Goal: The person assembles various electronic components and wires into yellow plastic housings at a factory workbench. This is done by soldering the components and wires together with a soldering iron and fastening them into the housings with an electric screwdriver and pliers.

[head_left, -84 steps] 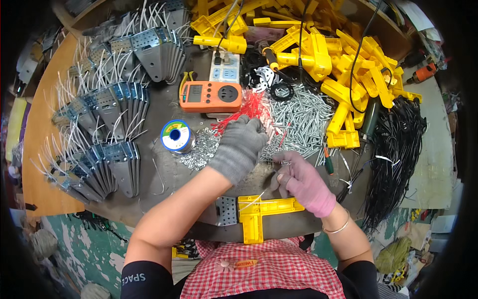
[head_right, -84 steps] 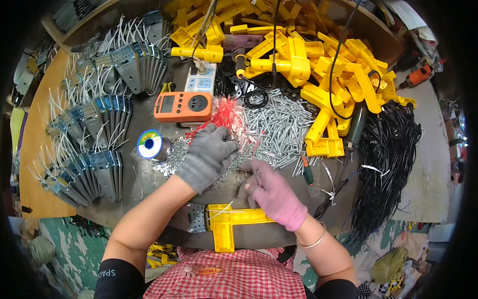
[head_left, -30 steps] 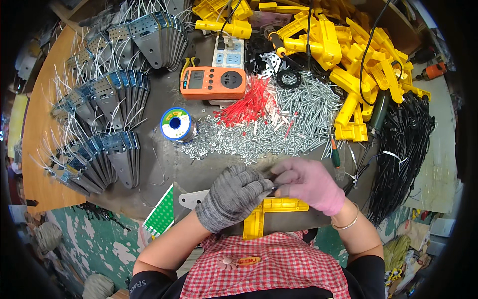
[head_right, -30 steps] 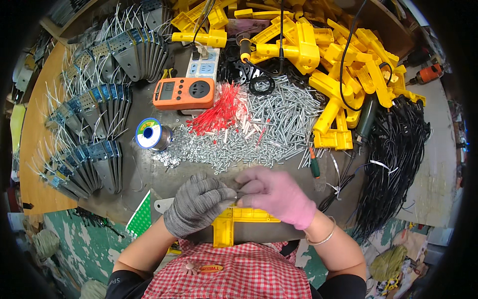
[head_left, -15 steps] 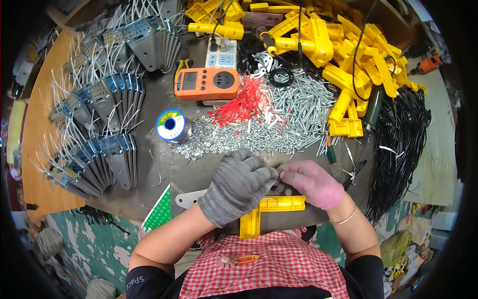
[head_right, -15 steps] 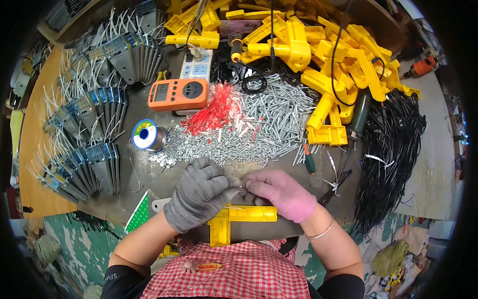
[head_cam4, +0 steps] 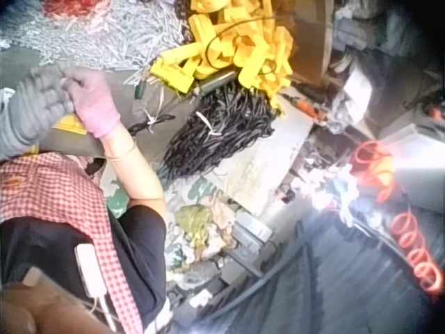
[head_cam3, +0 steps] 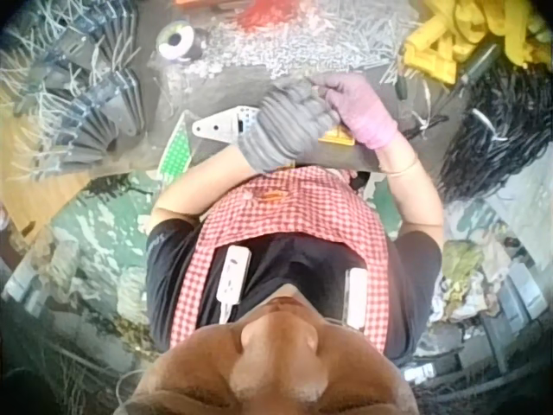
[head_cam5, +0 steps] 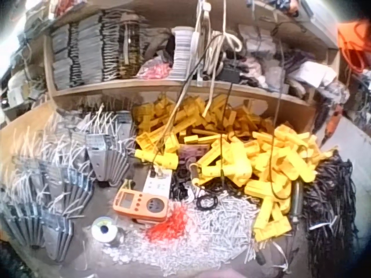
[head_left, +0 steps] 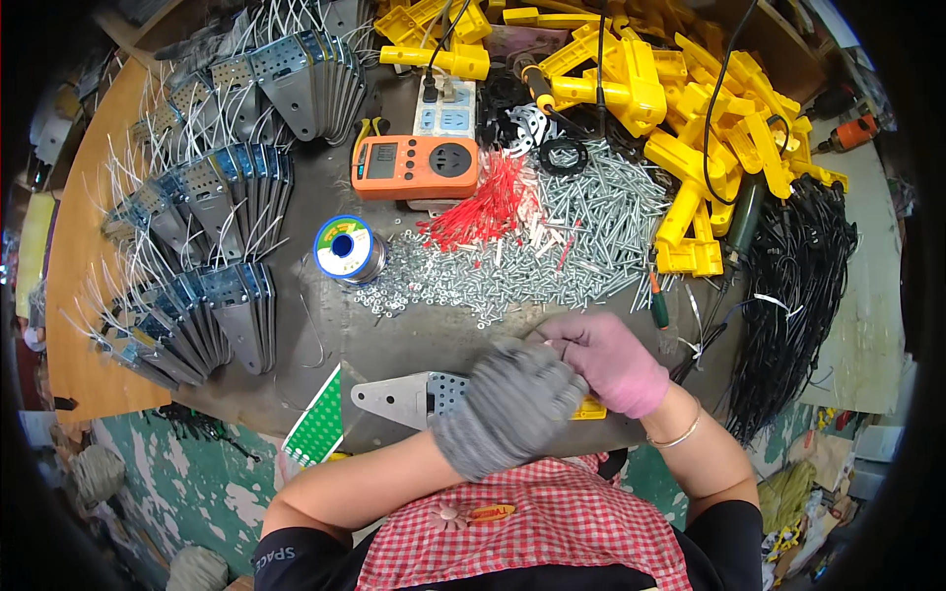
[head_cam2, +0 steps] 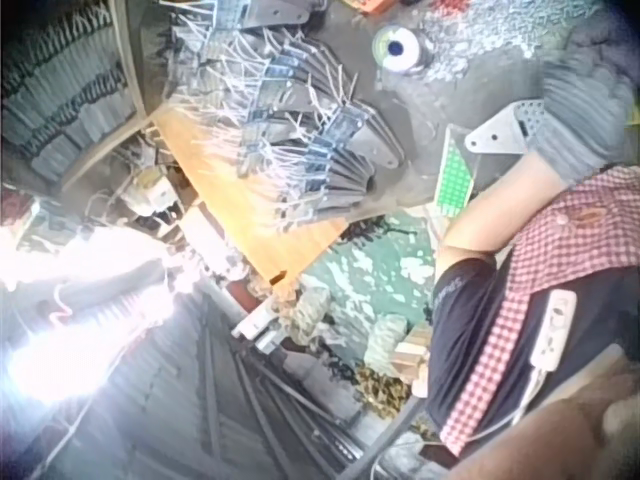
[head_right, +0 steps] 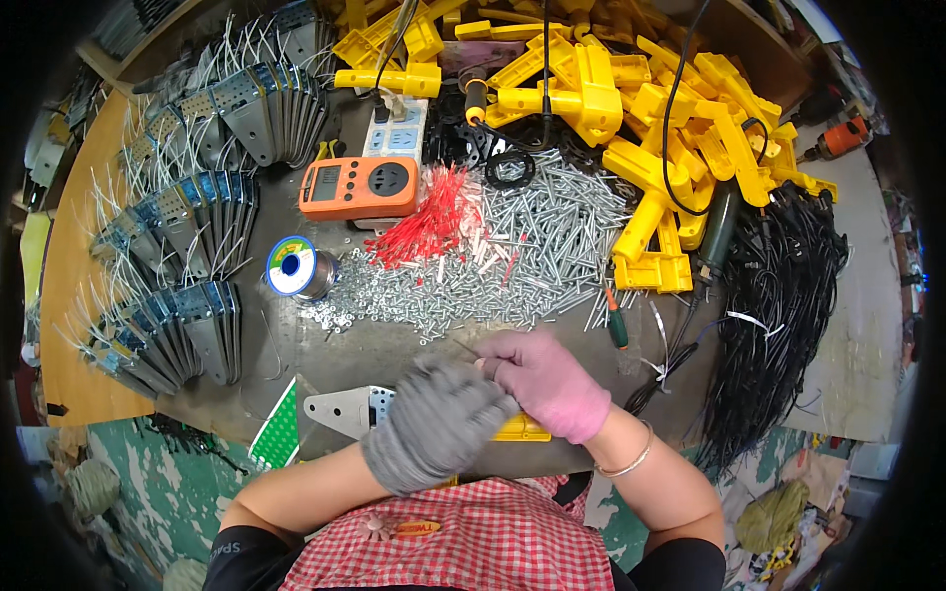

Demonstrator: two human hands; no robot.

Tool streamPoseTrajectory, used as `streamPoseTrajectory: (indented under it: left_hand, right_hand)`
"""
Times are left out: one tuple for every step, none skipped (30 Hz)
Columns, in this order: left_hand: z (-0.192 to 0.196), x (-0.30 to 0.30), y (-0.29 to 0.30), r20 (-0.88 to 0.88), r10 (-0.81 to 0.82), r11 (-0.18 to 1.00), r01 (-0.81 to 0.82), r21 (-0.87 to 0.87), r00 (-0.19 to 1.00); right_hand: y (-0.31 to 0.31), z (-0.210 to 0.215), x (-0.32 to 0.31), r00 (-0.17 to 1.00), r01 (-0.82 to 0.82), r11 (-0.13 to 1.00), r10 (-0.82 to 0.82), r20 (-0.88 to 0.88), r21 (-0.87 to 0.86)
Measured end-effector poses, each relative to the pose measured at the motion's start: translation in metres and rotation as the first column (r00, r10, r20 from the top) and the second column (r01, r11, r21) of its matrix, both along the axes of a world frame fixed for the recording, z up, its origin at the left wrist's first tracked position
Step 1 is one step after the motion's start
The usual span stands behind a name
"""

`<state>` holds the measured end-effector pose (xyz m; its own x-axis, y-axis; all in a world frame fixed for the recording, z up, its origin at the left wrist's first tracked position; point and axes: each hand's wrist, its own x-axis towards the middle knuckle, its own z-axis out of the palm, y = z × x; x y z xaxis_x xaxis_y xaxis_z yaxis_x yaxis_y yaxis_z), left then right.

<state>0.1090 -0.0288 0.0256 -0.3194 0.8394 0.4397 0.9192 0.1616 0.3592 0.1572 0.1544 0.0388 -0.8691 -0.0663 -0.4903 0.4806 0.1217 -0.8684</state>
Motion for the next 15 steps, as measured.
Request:
streamPoseTrajectory:
  left_hand:
    - [0.002, 0.004, 0.004, -0.112, -0.049, 0.998, 0.045, -0.038, 0.993]
    - [-0.001, -0.003, 0.008, -0.107, -0.042, 0.986, 0.059, 0.155, 0.993]
    - [0.004, -0.013, 0.014, -0.109, -0.048, 0.986, 0.065, 0.153, 0.993]
    - [0.015, -0.023, 0.017, -0.043, 0.104, 0.993, -0.106, -0.044, 0.994]
    - [0.022, -0.035, 0.021, -0.009, 0.263, 0.934, -0.257, -0.248, 0.965]
    - [0.014, -0.053, 0.022, 0.018, 0.378, 0.902, -0.364, -0.231, 0.926]
    - [-0.003, -0.073, 0.026, 0.050, 0.479, 0.862, -0.459, -0.213, 0.876]
    - [-0.015, -0.087, 0.032, 0.057, 0.527, 0.816, -0.485, -0.315, 0.848]
    - [-0.023, -0.096, 0.031, 0.052, 0.583, 0.752, -0.514, -0.413, 0.810]
    - [-0.033, -0.099, 0.029, 0.052, 0.583, 0.752, -0.515, -0.412, 0.810]
    - [-0.041, -0.103, 0.026, 0.098, 0.553, 0.800, -0.494, -0.340, 0.828]
    - [-0.038, -0.104, 0.026, 0.144, 0.510, 0.845, -0.464, -0.265, 0.848]
    - [-0.036, -0.101, 0.024, 0.148, 0.504, 0.849, -0.457, -0.265, 0.851]
    - [-0.031, -0.093, 0.021, 0.109, 0.449, 0.887, -0.427, -0.174, 0.887]
    - [-0.022, -0.085, 0.019, 0.069, 0.387, 0.921, -0.381, -0.083, 0.920]
  right_hand:
    - [-0.002, -0.001, -0.002, 0.997, 0.069, 0.998, -0.069, -0.041, -0.011]
    - [-0.004, -0.003, -0.004, 0.987, 0.137, 0.990, -0.139, -0.080, -0.025]
    - [-0.002, -0.007, -0.005, 0.969, 0.214, 0.976, -0.218, -0.118, -0.041]
    - [0.003, -0.017, -0.003, 0.944, 0.288, 0.958, -0.281, -0.175, 0.013]
    - [0.008, -0.015, -0.001, 0.943, 0.291, 0.957, -0.284, -0.175, 0.015]
    - [0.010, -0.009, 0.001, 0.944, 0.319, 0.940, -0.326, -0.049, -0.119]
    - [0.012, -0.005, 0.002, 0.932, 0.363, 0.901, -0.354, 0.083, -0.239]
    - [0.010, -0.003, 0.000, 0.951, 0.303, 0.926, -0.310, 0.008, -0.224]
    - [0.004, 0.001, -0.004, 0.955, 0.289, 0.929, -0.297, 0.002, -0.229]
    - [-0.002, 0.004, -0.007, 0.916, 0.401, 0.865, -0.381, 0.125, -0.302]
    - [-0.004, 0.005, -0.009, 0.858, 0.512, 0.782, -0.446, 0.253, -0.355]
    - [0.002, 0.001, -0.007, 0.854, 0.519, 0.779, -0.454, 0.255, -0.353]
    - [0.011, -0.005, -0.005, 0.877, 0.481, 0.758, -0.412, 0.249, -0.441]
    - [0.016, -0.008, -0.003, 0.898, 0.439, 0.729, -0.370, 0.237, -0.526]
    - [0.017, -0.008, -0.001, 0.891, 0.454, 0.724, -0.384, 0.243, -0.520]
